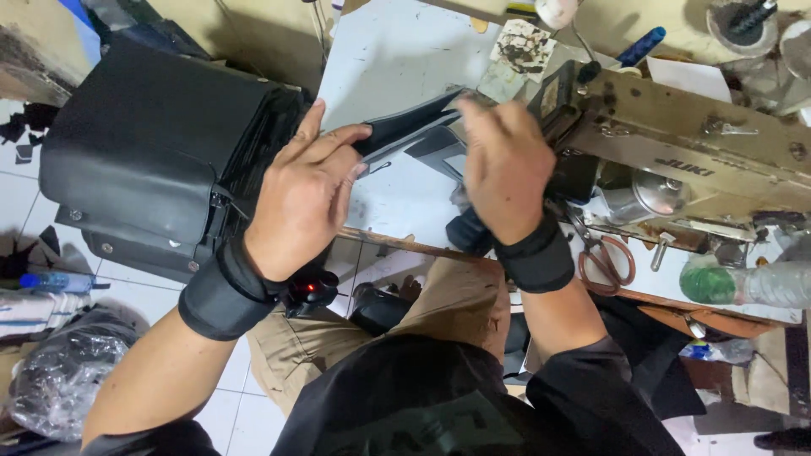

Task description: The person finishes the edges of a leather wallet by singeing them with a lighter, then smoothing them by hand and with sandpaper.

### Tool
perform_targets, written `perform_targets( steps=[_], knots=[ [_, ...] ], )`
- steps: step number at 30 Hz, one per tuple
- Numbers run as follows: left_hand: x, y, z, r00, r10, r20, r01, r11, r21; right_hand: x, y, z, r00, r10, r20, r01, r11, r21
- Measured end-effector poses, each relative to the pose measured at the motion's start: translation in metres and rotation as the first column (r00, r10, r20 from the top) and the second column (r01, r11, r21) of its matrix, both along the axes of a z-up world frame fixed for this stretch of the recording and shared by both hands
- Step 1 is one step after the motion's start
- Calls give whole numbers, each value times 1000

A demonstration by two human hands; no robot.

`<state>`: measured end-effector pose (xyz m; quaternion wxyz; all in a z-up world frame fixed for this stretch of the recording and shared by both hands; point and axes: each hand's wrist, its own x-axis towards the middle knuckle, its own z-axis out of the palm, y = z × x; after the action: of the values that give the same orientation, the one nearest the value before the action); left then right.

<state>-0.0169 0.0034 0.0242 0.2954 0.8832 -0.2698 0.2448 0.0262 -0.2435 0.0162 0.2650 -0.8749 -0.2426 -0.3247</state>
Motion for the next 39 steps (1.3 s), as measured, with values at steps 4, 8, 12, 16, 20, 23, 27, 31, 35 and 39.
perform_targets(
  steps=[4,8,12,16,20,23,27,31,35,39],
  knots=[
    [1,2,3,1000,-14,-27,15,1000,4,2,-4,-6,1000,-8,-8,8,1000,10],
    [1,1,6,1000,-29,10,29,999,24,-5,3,4,999,-27,19,27,1000,-13],
    [2,2,8,999,-38,19,38,999,-2,1,-4,-5,1000,4,-4,-4,1000,24],
    [1,1,7,999,-43,8,43,999,-21,4,-8,-4,997,-71,-31,72,997,24],
    [0,1,10,1000,-28,0,28,999,-28,-2,0,-7,998,14,57,-17,999,52],
    [0,0,11,1000,-25,4,25,999,-21,11,-11,-14,997,4,82,-8,999,48],
    [0,0,7,1000,-31,7,31,999,-34,13,-4,-25,990,-58,127,58,998,5],
    [1,-1,7,1000,-2,-6,2,999,-41,8,1,-32,995,33,98,-36,999,35],
    [1,0,4,1000,-5,2,5,998,-56,-5,33,-35,986,85,143,-92,995,44],
    [1,2,6,999,-26,-32,23,996,-84,5,33,-45,976,50,212,-51,999,1]
  ],
)
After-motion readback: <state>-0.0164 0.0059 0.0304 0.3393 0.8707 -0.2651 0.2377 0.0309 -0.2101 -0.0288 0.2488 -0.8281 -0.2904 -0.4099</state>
